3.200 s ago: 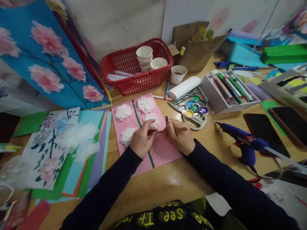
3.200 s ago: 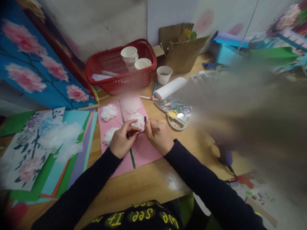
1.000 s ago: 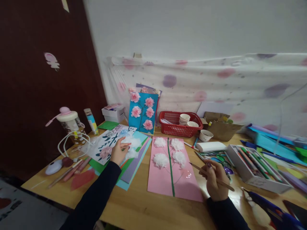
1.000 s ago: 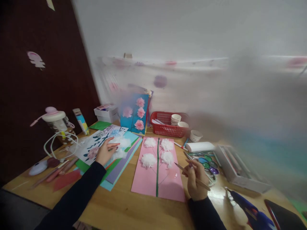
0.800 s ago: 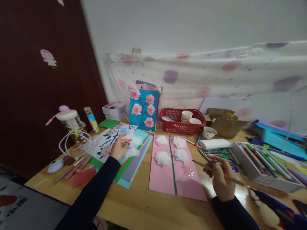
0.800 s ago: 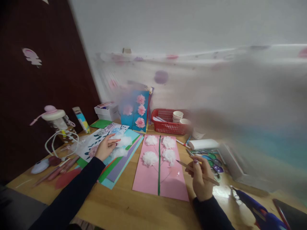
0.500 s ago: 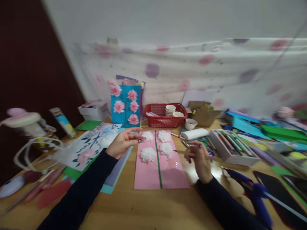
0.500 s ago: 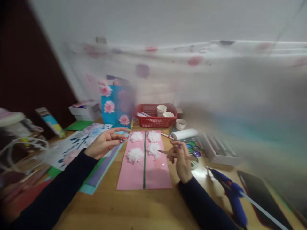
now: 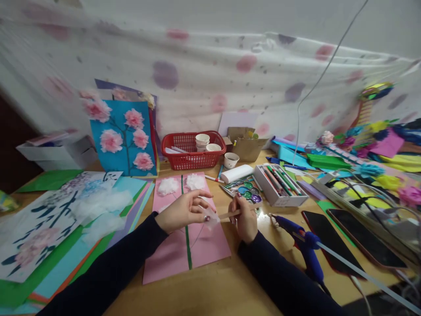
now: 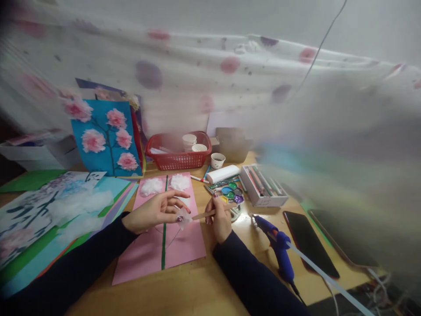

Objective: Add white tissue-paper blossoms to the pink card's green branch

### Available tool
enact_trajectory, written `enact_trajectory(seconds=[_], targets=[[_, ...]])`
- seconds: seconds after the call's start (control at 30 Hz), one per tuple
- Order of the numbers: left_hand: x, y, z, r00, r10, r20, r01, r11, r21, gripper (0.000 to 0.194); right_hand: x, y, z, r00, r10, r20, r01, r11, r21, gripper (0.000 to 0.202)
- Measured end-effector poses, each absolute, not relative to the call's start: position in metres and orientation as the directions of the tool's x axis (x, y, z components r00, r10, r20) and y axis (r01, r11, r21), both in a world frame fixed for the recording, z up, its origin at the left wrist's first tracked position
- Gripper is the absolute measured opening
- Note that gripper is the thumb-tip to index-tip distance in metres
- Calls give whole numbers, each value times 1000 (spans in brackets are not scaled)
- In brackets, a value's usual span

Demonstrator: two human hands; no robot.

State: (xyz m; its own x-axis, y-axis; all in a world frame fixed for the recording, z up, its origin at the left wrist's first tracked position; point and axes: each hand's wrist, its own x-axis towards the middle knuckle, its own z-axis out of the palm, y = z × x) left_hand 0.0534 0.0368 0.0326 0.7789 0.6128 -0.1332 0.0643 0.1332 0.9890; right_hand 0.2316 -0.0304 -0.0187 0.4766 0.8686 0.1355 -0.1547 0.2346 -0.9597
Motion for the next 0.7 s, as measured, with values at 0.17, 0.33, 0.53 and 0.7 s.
enact_trajectory(seconds=[0.17, 0.33, 0.53, 0.7], targets=[[58, 38, 22, 760, 623, -182, 138, 119, 983, 54, 230, -32, -19, 410, 905, 112, -189, 204, -961, 45], [63, 33, 19, 726, 640, -252, 229, 120, 966, 50, 228, -35, -20, 371, 924, 93, -222, 186, -957, 45], [65, 32, 16, 727, 639, -252, 232, 117, 966, 44, 226, -35, -16, 360, 927, 102, -234, 196, -952, 45], [64, 33, 11, 757, 611, -233, 209, 111, 972, 47, 226, -36, -16, 362, 928, 88, -234, 182, -955, 45]])
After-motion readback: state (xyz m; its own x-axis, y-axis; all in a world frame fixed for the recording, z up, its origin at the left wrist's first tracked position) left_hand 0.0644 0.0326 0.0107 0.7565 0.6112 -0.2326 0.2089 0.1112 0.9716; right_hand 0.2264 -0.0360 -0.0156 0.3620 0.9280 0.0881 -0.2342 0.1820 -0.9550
